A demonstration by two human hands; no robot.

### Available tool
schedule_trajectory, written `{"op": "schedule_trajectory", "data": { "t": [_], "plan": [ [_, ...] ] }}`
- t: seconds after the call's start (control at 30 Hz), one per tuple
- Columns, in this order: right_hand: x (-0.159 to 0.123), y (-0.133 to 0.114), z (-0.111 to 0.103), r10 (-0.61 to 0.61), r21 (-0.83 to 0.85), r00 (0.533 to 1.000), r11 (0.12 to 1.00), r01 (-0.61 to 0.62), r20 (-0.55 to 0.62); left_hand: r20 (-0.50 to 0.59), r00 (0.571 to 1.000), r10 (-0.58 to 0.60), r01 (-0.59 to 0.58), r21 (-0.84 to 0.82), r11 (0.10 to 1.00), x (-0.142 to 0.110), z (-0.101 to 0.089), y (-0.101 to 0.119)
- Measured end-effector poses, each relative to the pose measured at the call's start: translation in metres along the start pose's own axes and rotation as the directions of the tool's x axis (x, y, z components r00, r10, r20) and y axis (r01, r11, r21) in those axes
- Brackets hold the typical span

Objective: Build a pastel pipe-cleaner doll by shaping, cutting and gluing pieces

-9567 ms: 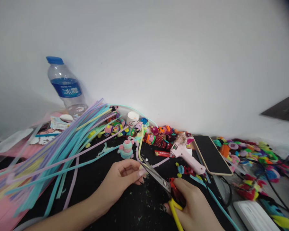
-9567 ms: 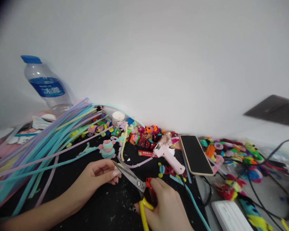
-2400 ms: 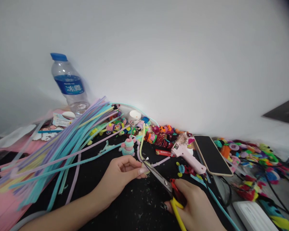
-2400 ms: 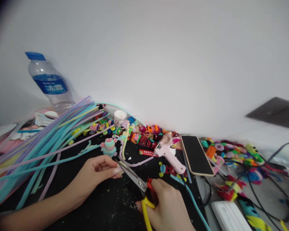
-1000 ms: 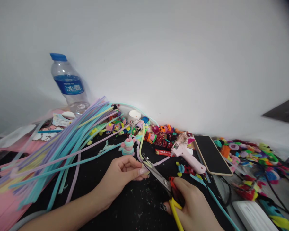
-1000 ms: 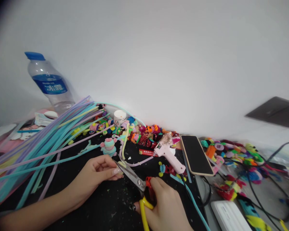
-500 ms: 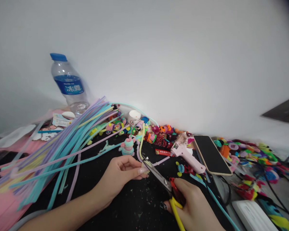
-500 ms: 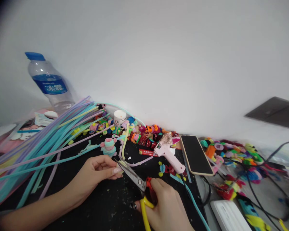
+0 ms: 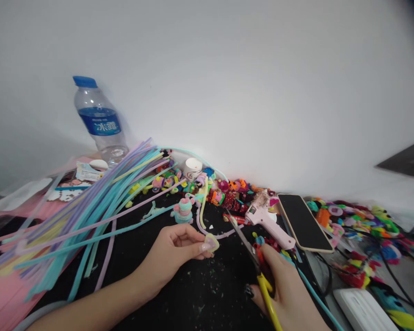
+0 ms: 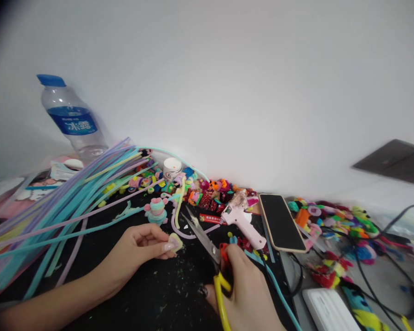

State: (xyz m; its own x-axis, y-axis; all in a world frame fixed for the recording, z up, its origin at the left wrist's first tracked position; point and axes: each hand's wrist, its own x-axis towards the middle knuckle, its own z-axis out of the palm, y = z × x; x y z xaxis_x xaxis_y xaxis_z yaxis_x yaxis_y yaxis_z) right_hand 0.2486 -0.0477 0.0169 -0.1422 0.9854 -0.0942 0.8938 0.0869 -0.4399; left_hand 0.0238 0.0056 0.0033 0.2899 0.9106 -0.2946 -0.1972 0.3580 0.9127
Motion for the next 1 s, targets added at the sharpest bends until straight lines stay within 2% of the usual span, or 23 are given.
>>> {"op": "schedule_trajectory", "data": {
  "t": [0.1,0.33,0.57,1.0],
  "plan": [
    [0.000,0.001,-0.002,0.019,0.017,1.000,1.000,-0.019,-0.006,0.020,1.000,0.006,-0.006,0.009,1.000,0.000,0.000,0.000],
    [0.005,-0.013,-0.006,0.039,-0.042,0.992,0.999,-0.035,0.119,0.064,0.998,0.013,-0.013,-0.005,1.000,0.000,-0.002,-0.004],
    [0.005,-0.010,-0.003,0.012,-0.065,0.993,0.998,-0.004,0.115,0.104,0.993,0.047,-0.050,0.030,0.998,0.001,-0.002,-0.006],
    [0.002,-0.006,-0.002,-0.014,-0.095,0.993,0.995,0.025,0.118,0.082,0.996,0.039,-0.044,0.059,0.997,0.001,-0.005,-0.007]
  ]
}}
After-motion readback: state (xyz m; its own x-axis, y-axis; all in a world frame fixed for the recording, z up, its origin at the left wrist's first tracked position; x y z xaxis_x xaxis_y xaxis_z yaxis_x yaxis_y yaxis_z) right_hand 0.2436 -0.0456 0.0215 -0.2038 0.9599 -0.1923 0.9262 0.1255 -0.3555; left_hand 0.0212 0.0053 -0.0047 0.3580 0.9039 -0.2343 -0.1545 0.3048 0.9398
